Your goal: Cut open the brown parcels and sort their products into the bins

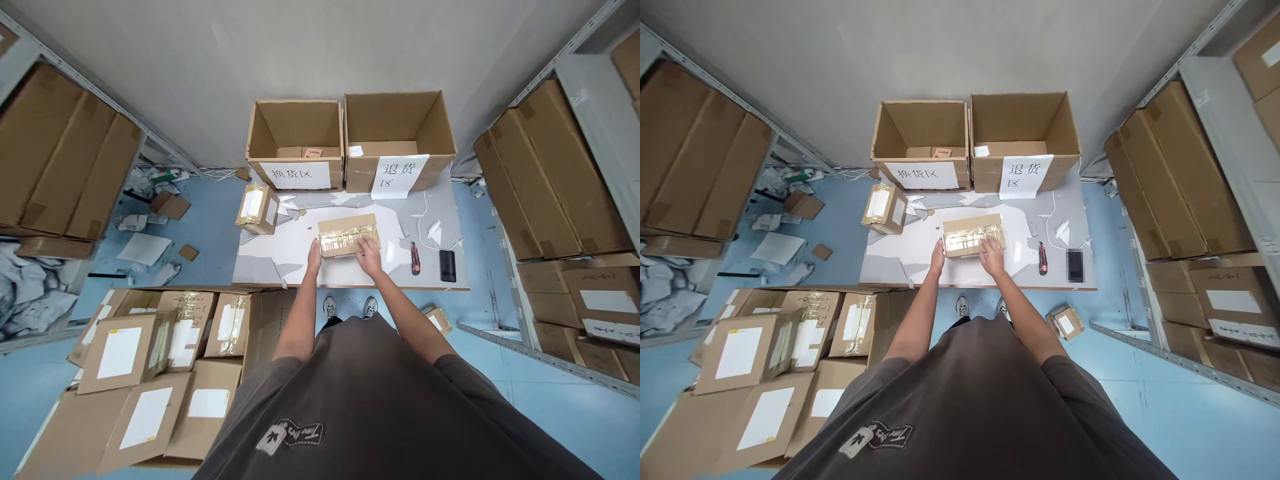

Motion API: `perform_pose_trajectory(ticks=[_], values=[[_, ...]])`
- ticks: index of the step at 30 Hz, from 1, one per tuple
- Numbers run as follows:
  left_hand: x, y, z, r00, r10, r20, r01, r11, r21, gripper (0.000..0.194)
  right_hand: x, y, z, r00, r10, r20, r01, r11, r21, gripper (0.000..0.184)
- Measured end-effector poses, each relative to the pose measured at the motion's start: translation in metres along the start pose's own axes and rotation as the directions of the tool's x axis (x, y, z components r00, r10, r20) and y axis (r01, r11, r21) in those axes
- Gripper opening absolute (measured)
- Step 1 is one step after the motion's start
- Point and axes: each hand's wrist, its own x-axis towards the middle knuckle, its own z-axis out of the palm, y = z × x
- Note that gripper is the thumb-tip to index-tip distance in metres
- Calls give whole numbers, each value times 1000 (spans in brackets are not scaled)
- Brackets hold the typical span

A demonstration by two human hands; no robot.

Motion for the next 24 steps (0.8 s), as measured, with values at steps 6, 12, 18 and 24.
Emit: perform_pose_trajectory(ticks=[6,12,18,24], values=[[-12,24,8,995,62,-84,-41,973,229,85,14,57,-34,954,283,-100,-281,959,31,63],[-21,32,34,999,6,-31,5,942,335,97,23,56,-26,947,302,107,-313,942,118,73],[-12,20,26,994,100,-44,-81,947,310,91,16,30,-20,959,283,10,-283,958,52,75],[5,4,29,993,117,-17,-117,993,12,99,9,-9,-38,979,128,-160,-135,990,-37,66]])
